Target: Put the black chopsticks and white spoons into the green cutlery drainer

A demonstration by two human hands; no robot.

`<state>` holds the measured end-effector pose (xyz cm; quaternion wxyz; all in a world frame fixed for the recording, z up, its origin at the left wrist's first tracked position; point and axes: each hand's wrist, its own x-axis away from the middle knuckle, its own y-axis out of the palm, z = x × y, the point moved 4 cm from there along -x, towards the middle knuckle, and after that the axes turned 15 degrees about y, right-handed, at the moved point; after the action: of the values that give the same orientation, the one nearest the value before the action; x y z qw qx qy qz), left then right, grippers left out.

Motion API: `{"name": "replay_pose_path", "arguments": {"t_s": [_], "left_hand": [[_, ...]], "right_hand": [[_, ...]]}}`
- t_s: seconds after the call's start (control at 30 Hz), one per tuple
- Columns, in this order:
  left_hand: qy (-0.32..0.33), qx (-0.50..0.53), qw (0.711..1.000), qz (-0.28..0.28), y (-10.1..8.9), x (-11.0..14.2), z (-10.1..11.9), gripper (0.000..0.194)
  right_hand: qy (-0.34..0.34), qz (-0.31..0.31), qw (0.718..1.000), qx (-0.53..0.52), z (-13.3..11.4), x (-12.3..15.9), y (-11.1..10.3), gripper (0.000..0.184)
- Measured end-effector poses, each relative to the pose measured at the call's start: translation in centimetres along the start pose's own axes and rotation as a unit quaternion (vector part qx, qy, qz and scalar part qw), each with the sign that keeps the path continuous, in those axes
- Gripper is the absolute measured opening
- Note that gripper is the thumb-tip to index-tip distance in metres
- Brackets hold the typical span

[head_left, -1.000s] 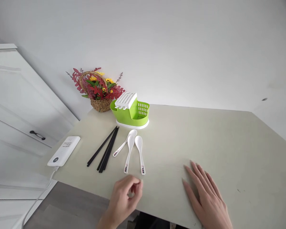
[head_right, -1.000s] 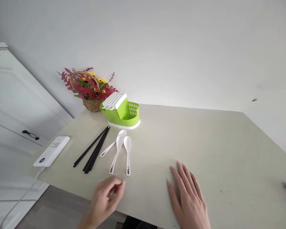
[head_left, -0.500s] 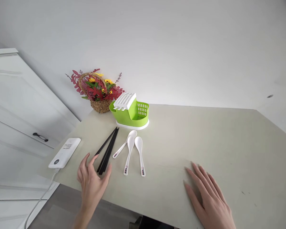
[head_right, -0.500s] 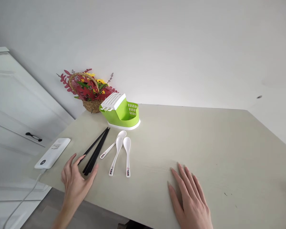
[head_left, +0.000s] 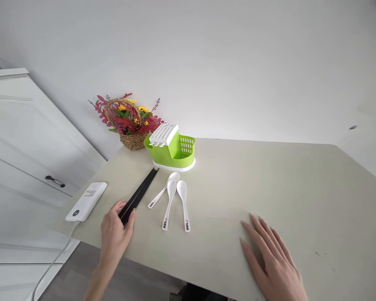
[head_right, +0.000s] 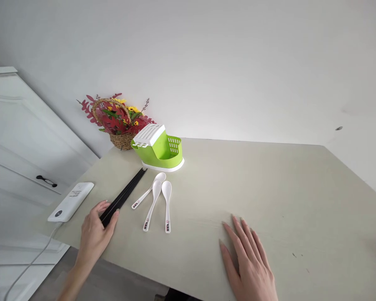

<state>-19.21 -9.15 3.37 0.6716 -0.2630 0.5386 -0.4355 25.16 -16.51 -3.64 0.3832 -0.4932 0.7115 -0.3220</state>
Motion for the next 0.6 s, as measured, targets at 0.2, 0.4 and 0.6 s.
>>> {"name": "replay_pose_path", "arguments": {"t_s": [0.2, 0.4, 0.6], "left_hand": [[-0.005, -0.049, 0.995, -0.087, -1.0, -1.5, 0.0, 0.053], [-0.044, -0.135, 0.964, -0.226, -1.3, -3.2, 1.5, 0.057], [-0.046, -0.183, 0.923, -0.334, -1.9, -5.0, 2.7, 0.056]], "right_hand": [[-0.007, 0.008, 1.000, 0.014, 0.2, 0.1, 0.1, 0.067], [-0.008, 0.007, 0.999, 0.039, 0.0, 0.2, 0.0, 0.063], [-0.011, 0.008, 0.999, 0.046, -0.1, 0.2, -0.1, 0.062]]}}
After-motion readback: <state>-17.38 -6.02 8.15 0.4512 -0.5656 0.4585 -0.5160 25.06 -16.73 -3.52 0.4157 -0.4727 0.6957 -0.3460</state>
